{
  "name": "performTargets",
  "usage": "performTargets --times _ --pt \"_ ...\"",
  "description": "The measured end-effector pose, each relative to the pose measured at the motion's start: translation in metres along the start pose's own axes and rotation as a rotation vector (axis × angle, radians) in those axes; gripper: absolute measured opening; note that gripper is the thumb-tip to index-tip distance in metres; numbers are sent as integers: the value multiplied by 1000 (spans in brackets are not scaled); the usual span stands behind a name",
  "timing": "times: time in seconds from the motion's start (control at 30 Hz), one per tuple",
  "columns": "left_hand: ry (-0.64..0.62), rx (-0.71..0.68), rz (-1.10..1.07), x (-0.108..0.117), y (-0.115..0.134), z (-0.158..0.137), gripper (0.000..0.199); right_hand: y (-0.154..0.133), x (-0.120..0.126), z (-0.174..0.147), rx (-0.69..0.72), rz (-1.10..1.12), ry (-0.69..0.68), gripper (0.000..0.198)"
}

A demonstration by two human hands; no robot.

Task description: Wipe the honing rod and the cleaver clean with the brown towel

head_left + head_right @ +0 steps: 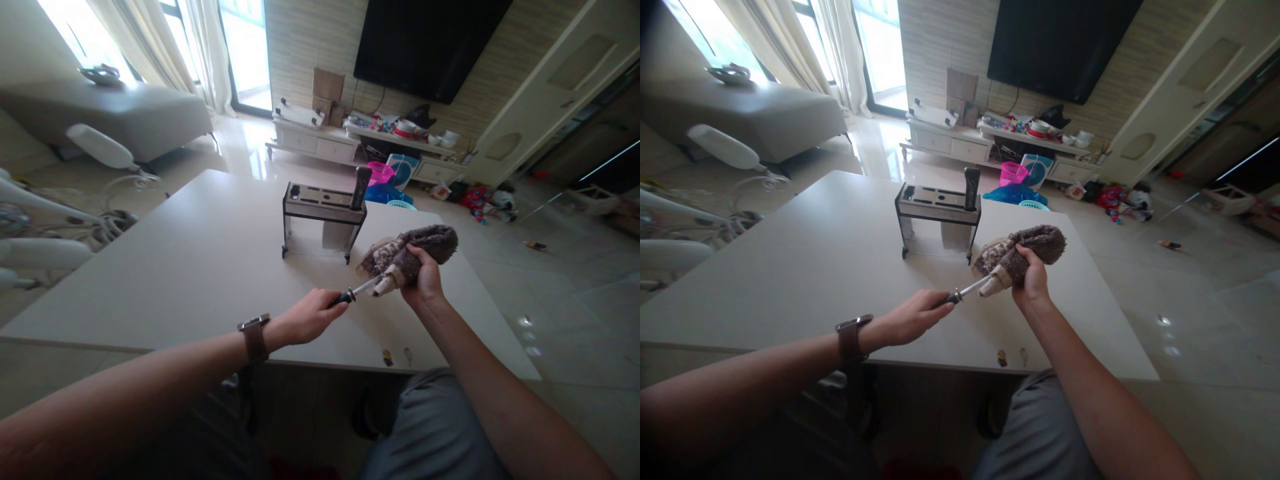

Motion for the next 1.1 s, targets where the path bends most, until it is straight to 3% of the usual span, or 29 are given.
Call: performTargets --times 0.67,1.1 --pt "35 -9 13 2 2 -2 39 1 -9 -9 -6 10 -28 15" --pt "56 -55 -9 4 4 0 40 37 -24 -43 -104 -29 -58 16"
Point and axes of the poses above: each hand's wrist, its own z-axis towards the middle knuckle, its own x-axis out of the back of the hand, y = z × x, the point moved 10 cm from there along z, towards the middle knuckle, and after that the axes turned 3 degrees about z, right-handed, at the moved point
